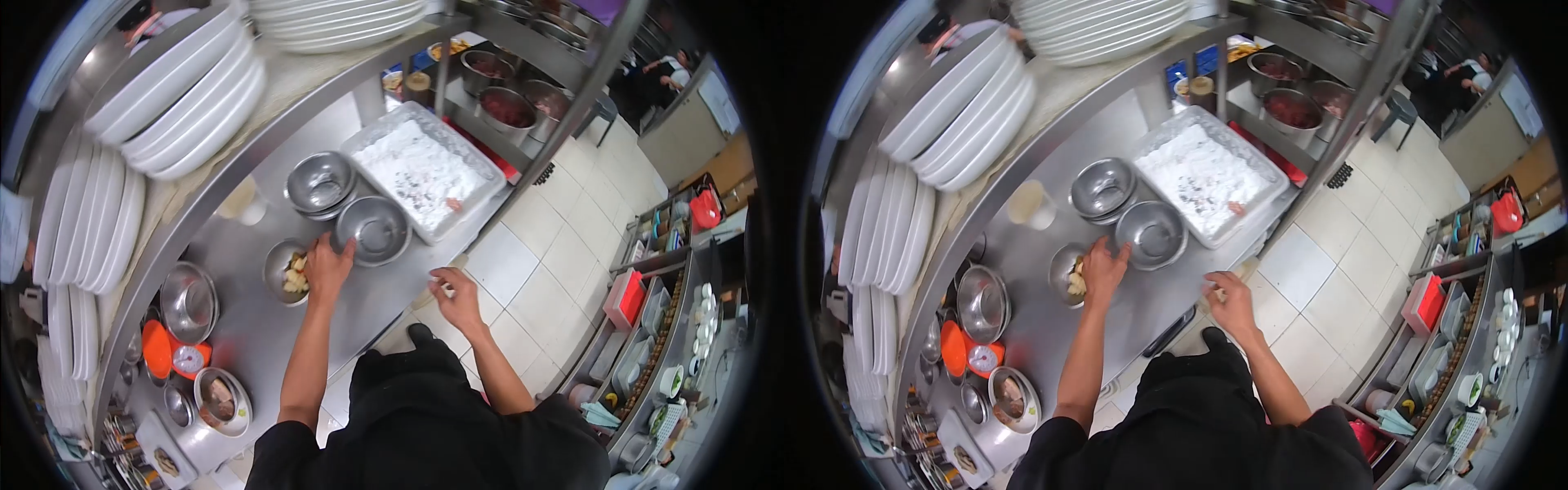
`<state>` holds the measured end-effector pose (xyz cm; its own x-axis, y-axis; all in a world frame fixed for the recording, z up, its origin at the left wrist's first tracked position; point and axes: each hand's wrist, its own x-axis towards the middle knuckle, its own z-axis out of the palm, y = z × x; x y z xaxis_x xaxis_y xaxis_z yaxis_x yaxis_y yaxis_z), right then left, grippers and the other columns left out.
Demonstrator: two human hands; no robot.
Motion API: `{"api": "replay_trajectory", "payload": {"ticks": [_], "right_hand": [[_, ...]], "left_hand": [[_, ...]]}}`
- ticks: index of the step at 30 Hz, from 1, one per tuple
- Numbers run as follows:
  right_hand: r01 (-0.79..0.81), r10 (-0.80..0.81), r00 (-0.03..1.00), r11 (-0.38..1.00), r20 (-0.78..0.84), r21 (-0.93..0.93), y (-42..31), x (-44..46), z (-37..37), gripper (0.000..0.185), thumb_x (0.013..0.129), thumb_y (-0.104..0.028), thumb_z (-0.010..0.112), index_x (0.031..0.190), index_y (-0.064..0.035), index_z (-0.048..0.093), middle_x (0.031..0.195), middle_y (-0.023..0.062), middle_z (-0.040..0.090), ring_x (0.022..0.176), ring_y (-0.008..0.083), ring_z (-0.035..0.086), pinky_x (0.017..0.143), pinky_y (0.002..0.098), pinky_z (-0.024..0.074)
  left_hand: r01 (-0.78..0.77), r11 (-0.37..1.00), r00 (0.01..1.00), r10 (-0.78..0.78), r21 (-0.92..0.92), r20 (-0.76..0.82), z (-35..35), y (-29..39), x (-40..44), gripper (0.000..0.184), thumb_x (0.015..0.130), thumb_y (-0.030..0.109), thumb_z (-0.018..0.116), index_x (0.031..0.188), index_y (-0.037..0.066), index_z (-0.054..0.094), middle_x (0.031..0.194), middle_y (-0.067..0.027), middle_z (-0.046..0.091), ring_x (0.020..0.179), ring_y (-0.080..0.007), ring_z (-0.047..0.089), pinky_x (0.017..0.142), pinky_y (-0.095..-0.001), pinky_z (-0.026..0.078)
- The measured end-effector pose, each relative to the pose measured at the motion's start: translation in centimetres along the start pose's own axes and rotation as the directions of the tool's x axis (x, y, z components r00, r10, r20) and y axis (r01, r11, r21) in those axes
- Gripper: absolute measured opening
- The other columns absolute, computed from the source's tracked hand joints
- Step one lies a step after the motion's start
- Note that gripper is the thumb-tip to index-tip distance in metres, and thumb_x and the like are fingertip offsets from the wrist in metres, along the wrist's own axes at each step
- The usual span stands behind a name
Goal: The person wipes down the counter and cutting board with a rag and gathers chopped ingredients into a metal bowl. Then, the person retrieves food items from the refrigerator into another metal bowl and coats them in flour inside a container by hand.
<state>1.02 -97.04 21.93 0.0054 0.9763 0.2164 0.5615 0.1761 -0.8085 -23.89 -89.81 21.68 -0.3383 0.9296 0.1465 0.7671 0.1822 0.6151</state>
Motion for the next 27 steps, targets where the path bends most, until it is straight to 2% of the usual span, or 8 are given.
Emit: {"api": "replay_trajectory", "payload": {"ticks": [6,11,14,16,18,20,23,27], "right_hand": [[0.05,-0.051,0.999,0.997,0.017,0.064,2.0,1.6,-5.9,0.017,0.078,-0.008,0.065,0.094,-0.0019,0.066,0.091,0.0131,0.064,0.074,0.0241,0.063,0.066,0.0332,0.0492],[-0.058,0.058,0.996,0.998,-0.062,0.005,6.9,0.4,-10.1,0.016,0.078,-0.009,0.065,0.094,-0.0038,0.067,0.089,0.0129,0.064,0.072,0.0233,0.062,0.062,0.0317,0.0489],[-0.105,0.093,0.983,0.992,-0.161,-0.069,8.4,-0.1,-12.1,0.017,0.078,-0.009,0.065,0.094,-0.0034,0.067,0.09,0.0131,0.064,0.071,0.0232,0.062,0.062,0.0314,0.0489],[-0.135,0.111,0.955,0.988,-0.274,-0.07,8.4,0.2,-14.0,0.017,0.078,-0.008,0.065,0.094,-0.003,0.067,0.091,0.0127,0.065,0.072,0.0223,0.063,0.063,0.0307,0.0503],[-0.172,0.142,0.912,0.984,-0.384,-0.044,9.1,0.4,-16.3,0.017,0.078,-0.007,0.066,0.095,-0.0029,0.067,0.092,0.0125,0.065,0.073,0.0217,0.063,0.064,0.0303,0.0511],[-0.2,0.163,0.872,0.979,-0.461,-0.032,11.6,2.0,-19.4,0.02,0.077,-0.007,0.067,0.097,-0.0037,0.067,0.092,0.0115,0.066,0.075,0.0188,0.064,0.063,0.0288,0.0517],[-0.208,0.102,0.798,0.971,-0.594,-0.113,14.3,8.1,-26.0,0.023,0.076,-0.008,0.067,0.099,-0.0045,0.067,0.089,0.0103,0.067,0.077,0.0163,0.064,0.063,0.0289,0.0524],[-0.076,-0.062,0.788,0.978,-0.612,-0.197,18.3,21.4,-36.1,0.024,0.077,-0.013,0.066,0.099,-0.0048,0.067,0.086,0.0111,0.067,0.076,0.0205,0.064,0.069,0.0313,0.0517]], "left_hand": [[0.093,0.985,0.975,-0.119,0.147,0.187,2.9,1.1,3.4,0.031,0.075,0.026,0.063,0.093,0.001,0.063,0.092,-0.0225,0.065,0.086,-0.0396,0.062,0.076,-0.0477,0.049],[-0.026,0.967,0.973,0.083,0.255,-0.215,2.4,1.9,3.0,0.016,0.078,0.016,0.06,0.089,0.004,0.065,0.08,-0.0188,0.065,0.077,-0.038,0.062,0.071,-0.0444,0.049],[-0.141,0.981,0.959,0.102,-0.132,-0.264,0.7,2.8,2.8,0.011,0.08,0.008,0.058,0.086,0.0,0.063,0.082,-0.0189,0.064,0.072,-0.0354,0.062,0.067,-0.0384,0.049],[-0.33,0.929,0.861,0.222,-0.17,-0.458,0.2,3.5,2.4,0.01,0.078,0.002,0.059,0.088,-0.001,0.059,0.081,-0.0156,0.064,0.068,-0.0258,0.061,0.064,-0.0329,0.047],[-0.19,0.804,0.942,-0.014,-0.563,-0.336,-1.1,5.6,1.0,0.015,0.076,-0.003,0.06,0.091,-0.001,0.056,0.079,-0.0081,0.061,0.07,-0.0161,0.056,0.068,-0.0296,0.045],[-0.177,0.707,0.954,-0.049,-0.685,-0.297,0.0,6.9,0.0,0.019,0.074,-0.005,0.059,0.092,-0.001,0.056,0.079,-0.005,0.06,0.073,-0.0136,0.054,0.071,-0.0281,0.043],[-0.118,0.649,0.993,0.089,-0.751,-0.079,2.7,9.8,-2.0,0.021,0.071,-0.009,0.059,0.09,-0.001,0.055,0.081,-0.0026,0.059,0.076,-0.0121,0.052,0.076,-0.0256,0.041],[0.183,0.651,0.918,0.155,-0.737,0.364,9.4,19.2,-5.4,0.023,0.069,-0.009,0.056,0.09,-0.001,0.058,0.085,-0.0038,0.061,0.075,-0.0106,0.054,0.071,-0.0239,0.043]]}}
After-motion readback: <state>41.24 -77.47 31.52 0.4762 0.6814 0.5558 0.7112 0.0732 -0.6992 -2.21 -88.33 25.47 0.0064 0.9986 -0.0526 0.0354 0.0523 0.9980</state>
